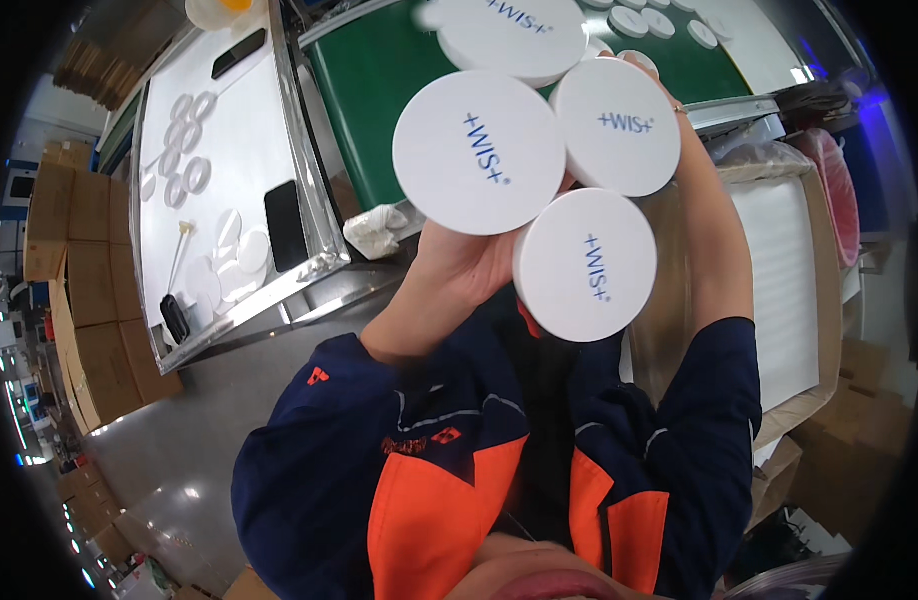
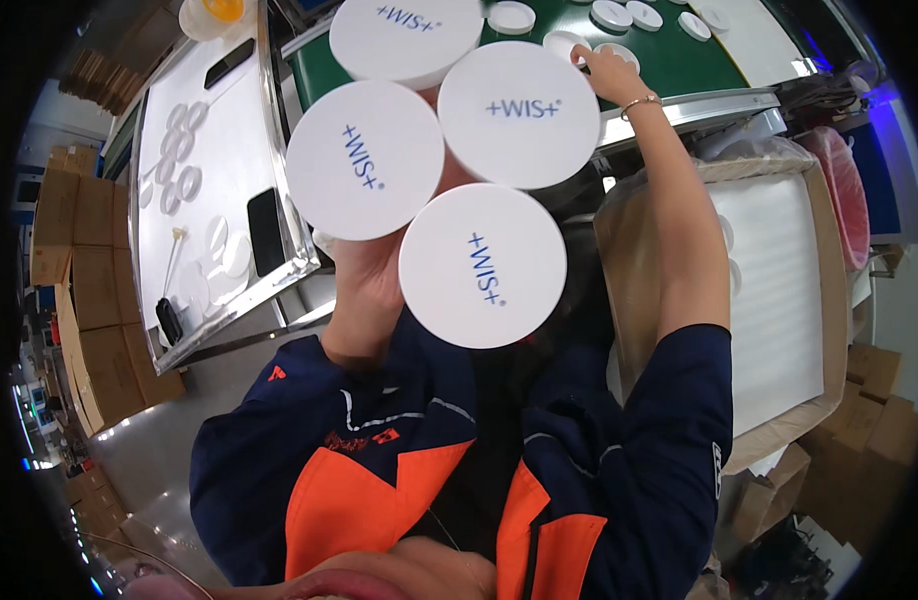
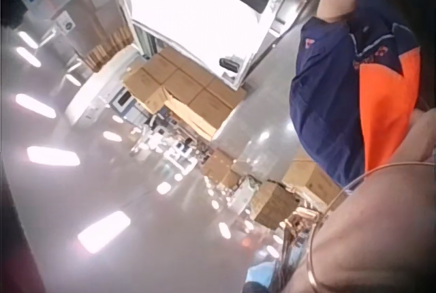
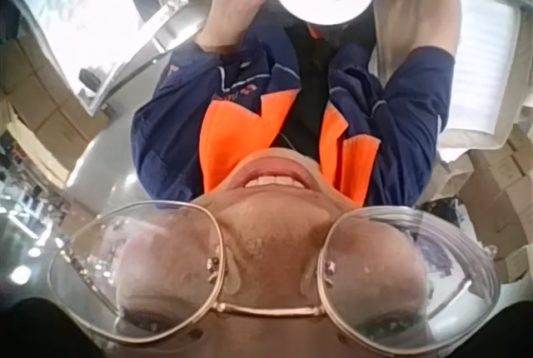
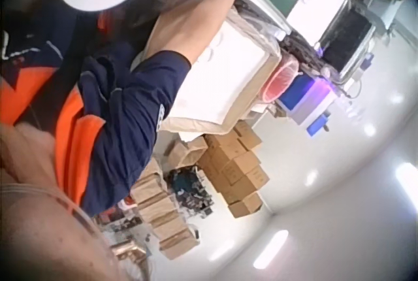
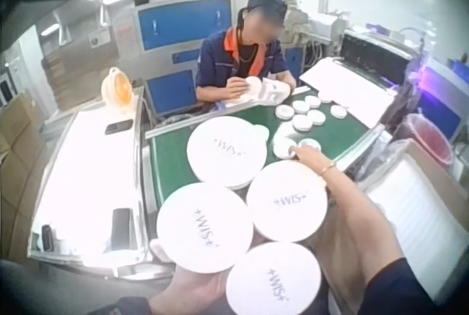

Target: The recorder is cleaning, inspecting, and packing white plastic lids into boxes on a factory assembly line.

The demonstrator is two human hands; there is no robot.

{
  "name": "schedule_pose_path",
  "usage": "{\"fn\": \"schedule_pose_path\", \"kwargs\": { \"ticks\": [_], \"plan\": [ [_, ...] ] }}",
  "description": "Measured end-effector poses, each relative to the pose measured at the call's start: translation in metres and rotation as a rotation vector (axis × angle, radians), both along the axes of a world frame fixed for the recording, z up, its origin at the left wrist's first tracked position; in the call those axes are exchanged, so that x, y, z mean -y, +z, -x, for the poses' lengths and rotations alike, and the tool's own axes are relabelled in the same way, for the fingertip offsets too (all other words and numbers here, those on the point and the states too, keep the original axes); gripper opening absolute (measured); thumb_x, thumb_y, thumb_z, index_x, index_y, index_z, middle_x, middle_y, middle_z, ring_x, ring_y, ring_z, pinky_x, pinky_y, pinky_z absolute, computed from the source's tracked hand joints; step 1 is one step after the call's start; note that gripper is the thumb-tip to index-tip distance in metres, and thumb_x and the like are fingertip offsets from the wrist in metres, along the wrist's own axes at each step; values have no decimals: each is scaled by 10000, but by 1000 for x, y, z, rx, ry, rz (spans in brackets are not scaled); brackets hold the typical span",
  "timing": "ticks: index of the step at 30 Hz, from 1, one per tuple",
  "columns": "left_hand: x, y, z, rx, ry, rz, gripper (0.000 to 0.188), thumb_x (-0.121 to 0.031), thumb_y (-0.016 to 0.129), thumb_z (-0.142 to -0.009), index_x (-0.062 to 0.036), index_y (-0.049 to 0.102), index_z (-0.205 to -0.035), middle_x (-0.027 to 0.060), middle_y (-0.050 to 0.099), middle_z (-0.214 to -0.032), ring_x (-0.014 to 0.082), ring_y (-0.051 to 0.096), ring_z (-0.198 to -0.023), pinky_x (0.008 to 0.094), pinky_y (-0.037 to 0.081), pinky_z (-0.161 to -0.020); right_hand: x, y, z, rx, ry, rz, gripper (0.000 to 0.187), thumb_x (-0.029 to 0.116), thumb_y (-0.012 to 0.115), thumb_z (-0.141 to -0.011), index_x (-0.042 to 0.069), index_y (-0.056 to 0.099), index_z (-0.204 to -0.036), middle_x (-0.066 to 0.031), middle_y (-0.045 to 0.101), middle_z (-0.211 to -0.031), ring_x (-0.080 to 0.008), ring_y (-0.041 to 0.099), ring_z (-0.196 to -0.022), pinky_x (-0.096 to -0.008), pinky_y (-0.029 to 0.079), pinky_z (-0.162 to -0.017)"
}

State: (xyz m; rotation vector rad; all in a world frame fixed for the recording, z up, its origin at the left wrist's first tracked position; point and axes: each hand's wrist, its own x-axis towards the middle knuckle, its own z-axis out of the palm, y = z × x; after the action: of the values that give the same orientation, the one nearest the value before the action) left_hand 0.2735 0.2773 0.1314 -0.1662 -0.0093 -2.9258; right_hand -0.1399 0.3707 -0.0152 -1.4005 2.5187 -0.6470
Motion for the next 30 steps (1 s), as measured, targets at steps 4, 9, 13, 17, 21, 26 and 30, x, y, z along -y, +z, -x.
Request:
{"fn": "schedule_pose_path", "kwargs": {
  "ticks": [4, 9, 13, 17, 21, 26, 30],
  "plan": [
    [-11, 4, -6, 12, -83, -122, 403, -141, 558, -934, 19, 448, -1287, 188, 556, -1219, 302, 598, -1095, 431, 529, -929, 3, 15, -9, -367, 117, -131, 370, 276, 614, -831, 119, 512, -1150, -203, 616, -962, -383, 606, -930, -419, 487, -826],
    [-14, -8, -3, -198, -194, -348, 481, -225, 492, -978, 19, 353, -1369, 238, 486, -1316, 347, 492, -1244, 541, 414, -1046, 9, 42, -62, -350, 80, 148, 308, 188, 604, -851, 100, 526, -1136, -165, 649, -935, -356, 625, -869, -415, 495, -764],
    [-22, 7, 1, -46, -174, -152, 408, -168, 529, -960, 23, 427, -1306, 179, 548, -1245, 290, 588, -1121, 444, 513, -966, -28, 67, -79, 181, -183, 451, 200, 229, 527, -948, 38, 534, -1009, -48, 562, -951, -81, 553, -839, -241, 480, -751],
    [-35, 11, 9, -128, -147, -74, 423, -194, 522, -966, -2, 420, -1329, 165, 541, -1272, 283, 578, -1144, 443, 504, -981, -82, 94, -140, 222, -303, 1058, 235, 122, 566, -896, 38, 548, -1115, -17, 624, -882, -136, 573, -789, -287, 474, -684],
    [-52, 5, 18, -199, -150, -12, 438, -221, 516, -971, -28, 413, -1351, 150, 533, -1299, 276, 568, -1167, 442, 495, -996, -171, 88, -211, 91, -395, 1126, 424, 122, 595, -878, 27, 454, -1267, -87, 553, -1178, -199, 568, -1076, -366, 493, -917],
    [-67, 3, 36, -200, -278, 0, 444, -232, 513, -973, -39, 409, -1359, 144, 530, -1307, 275, 563, -1175, 442, 490, -1002, -266, 33, -288, 131, -814, 1045, 566, 196, 610, -915, 50, 363, -1402, -112, 440, -1390, -238, 455, -1273, -416, 382, -1075],
    [-76, -2, 42, -186, -349, 10, 450, -244, 509, -974, -50, 406, -1367, 138, 528, -1315, 274, 558, -1184, 443, 485, -1009, -275, 25, -317, 233, -950, 1192, 430, 51, 644, -868, -3, 518, -1275, -112, 584, -1256, -217, 557, -1135, -341, 469, -951]
  ]
}}
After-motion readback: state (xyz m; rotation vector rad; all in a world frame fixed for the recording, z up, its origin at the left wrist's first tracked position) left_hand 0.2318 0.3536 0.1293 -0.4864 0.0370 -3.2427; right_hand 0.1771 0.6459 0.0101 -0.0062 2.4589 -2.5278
